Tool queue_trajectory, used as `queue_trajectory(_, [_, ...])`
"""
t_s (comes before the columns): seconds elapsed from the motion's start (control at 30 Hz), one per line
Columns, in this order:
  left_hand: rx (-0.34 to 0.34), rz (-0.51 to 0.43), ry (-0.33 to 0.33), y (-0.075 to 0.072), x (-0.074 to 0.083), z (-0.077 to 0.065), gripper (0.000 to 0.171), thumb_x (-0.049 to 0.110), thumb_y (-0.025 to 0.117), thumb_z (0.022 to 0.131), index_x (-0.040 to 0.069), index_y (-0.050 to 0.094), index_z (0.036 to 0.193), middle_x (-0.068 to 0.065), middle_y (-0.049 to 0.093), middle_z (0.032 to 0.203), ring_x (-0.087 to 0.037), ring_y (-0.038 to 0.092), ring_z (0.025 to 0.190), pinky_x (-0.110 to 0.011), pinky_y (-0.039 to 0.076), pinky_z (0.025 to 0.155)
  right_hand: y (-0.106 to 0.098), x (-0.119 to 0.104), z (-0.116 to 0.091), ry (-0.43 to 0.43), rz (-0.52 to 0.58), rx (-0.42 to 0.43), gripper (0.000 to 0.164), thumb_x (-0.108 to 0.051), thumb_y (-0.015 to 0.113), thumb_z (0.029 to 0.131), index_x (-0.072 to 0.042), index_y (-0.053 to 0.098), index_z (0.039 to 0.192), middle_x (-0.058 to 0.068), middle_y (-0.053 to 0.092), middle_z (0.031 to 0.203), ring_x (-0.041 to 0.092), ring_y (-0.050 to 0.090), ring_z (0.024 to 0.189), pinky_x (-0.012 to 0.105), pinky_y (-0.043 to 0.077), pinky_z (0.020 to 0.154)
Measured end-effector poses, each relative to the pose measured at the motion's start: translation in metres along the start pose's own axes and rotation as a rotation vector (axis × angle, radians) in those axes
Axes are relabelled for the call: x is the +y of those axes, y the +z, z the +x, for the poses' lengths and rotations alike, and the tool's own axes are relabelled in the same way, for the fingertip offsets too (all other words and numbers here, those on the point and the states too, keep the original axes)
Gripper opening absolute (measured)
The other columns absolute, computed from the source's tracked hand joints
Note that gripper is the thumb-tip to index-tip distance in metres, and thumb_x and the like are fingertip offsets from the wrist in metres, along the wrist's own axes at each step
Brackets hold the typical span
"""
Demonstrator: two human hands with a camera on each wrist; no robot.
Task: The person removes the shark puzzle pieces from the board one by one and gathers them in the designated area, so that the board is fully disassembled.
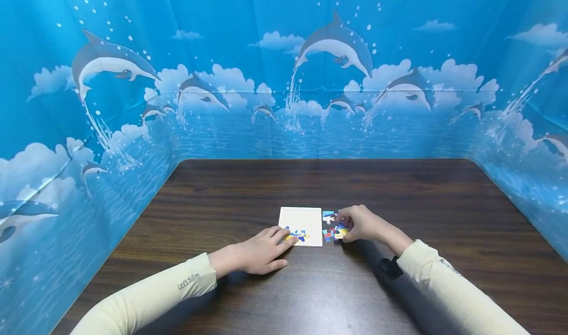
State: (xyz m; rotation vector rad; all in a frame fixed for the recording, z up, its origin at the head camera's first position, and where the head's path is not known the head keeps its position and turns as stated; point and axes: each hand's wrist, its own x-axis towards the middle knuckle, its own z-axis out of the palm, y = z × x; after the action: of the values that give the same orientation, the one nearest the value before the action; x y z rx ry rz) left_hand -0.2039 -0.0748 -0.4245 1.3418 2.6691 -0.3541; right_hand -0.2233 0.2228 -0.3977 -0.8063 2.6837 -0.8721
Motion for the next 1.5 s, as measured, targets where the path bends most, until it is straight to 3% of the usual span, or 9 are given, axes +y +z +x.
queue_trajectory(0.3, [0.011,-0.005,0.008,0.002,-0.001,0.000,0.057,0.046,0.034,0.099,0.020,0.025,0.149,-0.009,0.033,0.147,-0.026,0.033,0.135,-0.040,0.033,0.109,-0.002,0.016,-0.037,0.060,0.094,0.045,0.031,-0.001,0.077,0.069,-0.002,0.052,0.088,0.005,0.055,0.079,0.008,0.052,0.069,0.023,0.048,0.059])
queue_trajectory(0.63, [0.036,-0.021,0.009,-0.004,-0.003,-0.003,0.057,0.045,0.037,0.098,0.019,0.028,0.148,-0.009,0.035,0.145,-0.025,0.035,0.132,-0.040,0.034,0.108,-0.004,0.027,-0.060,0.077,0.043,0.085,0.029,-0.003,0.079,0.067,-0.005,0.054,0.081,0.001,0.056,0.077,0.002,0.050,0.066,0.021,0.047,0.057])
queue_trajectory(0.87, [0.027,-0.038,0.006,-0.005,-0.004,-0.004,0.057,0.046,0.038,0.098,0.019,0.028,0.148,-0.009,0.035,0.145,-0.024,0.034,0.133,-0.040,0.033,0.109,0.003,0.026,-0.065,0.015,-0.049,0.155,0.027,-0.003,0.082,0.064,-0.007,0.058,0.076,-0.002,0.059,0.074,0.002,0.052,0.065,0.020,0.047,0.055])
queue_trajectory(1.2, [0.013,-0.039,0.017,-0.005,-0.004,-0.002,0.058,0.047,0.037,0.098,0.020,0.026,0.149,-0.008,0.033,0.147,-0.023,0.034,0.134,-0.039,0.033,0.109,0.001,0.024,-0.068,0.065,-0.076,0.158,0.024,-0.007,0.082,0.065,-0.007,0.063,0.079,-0.002,0.060,0.074,0.003,0.049,0.064,0.019,0.047,0.056])
queue_trajectory(1.5, [0.004,-0.057,0.025,-0.007,-0.003,-0.002,0.060,0.048,0.038,0.098,0.021,0.026,0.149,-0.008,0.033,0.147,-0.023,0.034,0.134,-0.040,0.034,0.109,-0.005,0.011,-0.050,0.027,-0.030,0.182,0.018,-0.005,0.078,0.070,-0.006,0.064,0.082,0.002,0.063,0.077,-0.001,0.050,0.065,0.021,0.047,0.056])
